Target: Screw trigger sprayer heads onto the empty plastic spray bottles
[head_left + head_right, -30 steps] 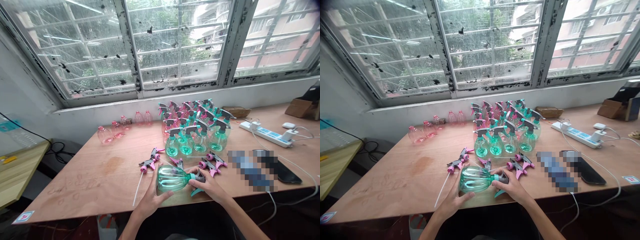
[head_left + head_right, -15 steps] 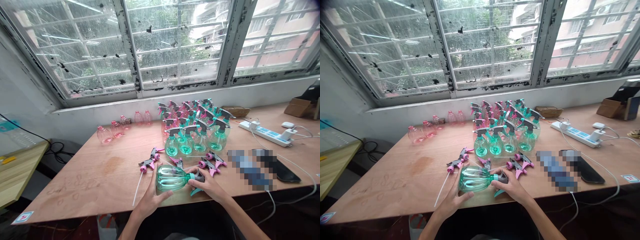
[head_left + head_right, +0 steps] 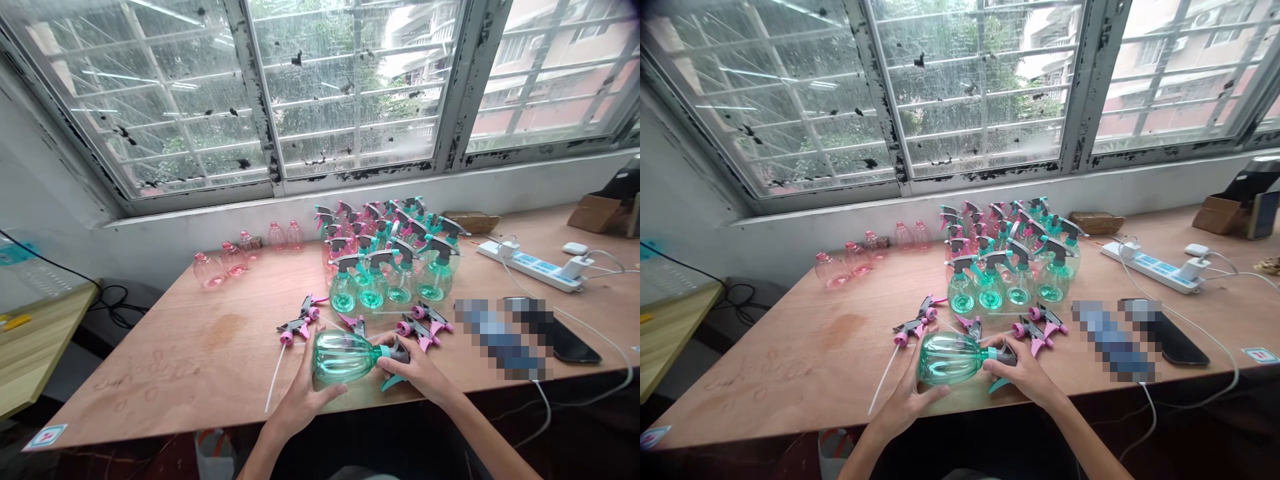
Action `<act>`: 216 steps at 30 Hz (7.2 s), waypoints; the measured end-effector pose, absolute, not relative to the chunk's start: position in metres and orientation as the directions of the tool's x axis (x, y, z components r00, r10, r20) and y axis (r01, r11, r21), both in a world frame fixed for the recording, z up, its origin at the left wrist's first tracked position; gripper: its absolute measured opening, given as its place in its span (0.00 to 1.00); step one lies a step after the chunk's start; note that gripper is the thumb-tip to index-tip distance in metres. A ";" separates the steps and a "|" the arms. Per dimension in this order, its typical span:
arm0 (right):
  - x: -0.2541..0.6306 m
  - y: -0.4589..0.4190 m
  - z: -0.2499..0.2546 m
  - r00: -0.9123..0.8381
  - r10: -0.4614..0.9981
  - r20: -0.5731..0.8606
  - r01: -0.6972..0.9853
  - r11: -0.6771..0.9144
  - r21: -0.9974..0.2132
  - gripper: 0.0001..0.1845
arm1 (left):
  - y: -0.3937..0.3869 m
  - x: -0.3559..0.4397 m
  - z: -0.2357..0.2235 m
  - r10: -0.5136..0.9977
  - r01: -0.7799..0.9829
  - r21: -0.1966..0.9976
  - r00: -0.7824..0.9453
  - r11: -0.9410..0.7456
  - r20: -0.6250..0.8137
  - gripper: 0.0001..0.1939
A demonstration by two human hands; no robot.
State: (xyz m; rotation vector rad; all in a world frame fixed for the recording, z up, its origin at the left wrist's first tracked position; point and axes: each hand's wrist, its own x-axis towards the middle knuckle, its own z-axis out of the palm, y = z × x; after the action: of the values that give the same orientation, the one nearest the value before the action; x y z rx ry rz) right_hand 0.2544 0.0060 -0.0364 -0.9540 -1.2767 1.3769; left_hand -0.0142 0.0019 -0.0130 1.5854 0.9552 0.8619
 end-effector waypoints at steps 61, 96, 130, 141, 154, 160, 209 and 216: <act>0.256 0.007 -0.043 -0.222 0.971 0.092 -0.142 0.061 -0.988 0.15 | 0.001 -0.014 -0.013 0.899 0.150 0.975 0.428 -0.166 0.088 0.54; 0.255 0.006 -0.039 -0.219 0.973 0.073 -0.082 0.056 -0.995 0.17 | 0.000 -0.015 -0.007 0.892 0.177 0.971 0.448 -0.161 0.066 0.56; 0.256 0.006 -0.039 -0.224 0.970 0.095 -0.072 0.080 -0.994 0.15 | -0.002 -0.016 -0.006 0.872 0.124 0.964 0.465 -0.236 0.154 0.53; 0.257 0.005 -0.039 -0.232 0.967 0.100 -0.112 0.076 -0.991 0.14 | -0.002 -0.012 -0.001 0.880 0.016 0.987 0.456 -0.159 0.134 0.49; 0.256 0.007 -0.039 -0.252 0.963 0.098 -0.140 0.064 -0.988 0.15 | -0.002 -0.014 -0.006 0.888 0.115 0.979 0.450 -0.169 0.100 0.54; 0.256 0.006 -0.040 -0.255 0.962 0.098 -0.127 0.067 -0.990 0.14 | -0.002 -0.016 -0.005 0.882 0.189 0.966 0.465 -0.176 0.070 0.56; 0.255 0.005 -0.037 -0.232 0.969 0.082 -0.121 0.055 -0.991 0.16 | -0.003 -0.011 -0.001 0.882 -0.022 0.990 0.451 -0.139 0.134 0.42; 0.255 0.007 -0.041 -0.229 0.970 0.081 -0.120 0.054 -0.991 0.18 | -0.001 -0.015 -0.008 0.894 0.092 0.982 0.435 -0.163 0.108 0.51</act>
State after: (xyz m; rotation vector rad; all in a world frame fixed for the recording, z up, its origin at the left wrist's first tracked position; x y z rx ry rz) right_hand 0.2545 0.0067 -0.0409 -0.9537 -1.3234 1.3782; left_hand -0.0153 -0.0011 -0.0084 1.5802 0.8891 0.9053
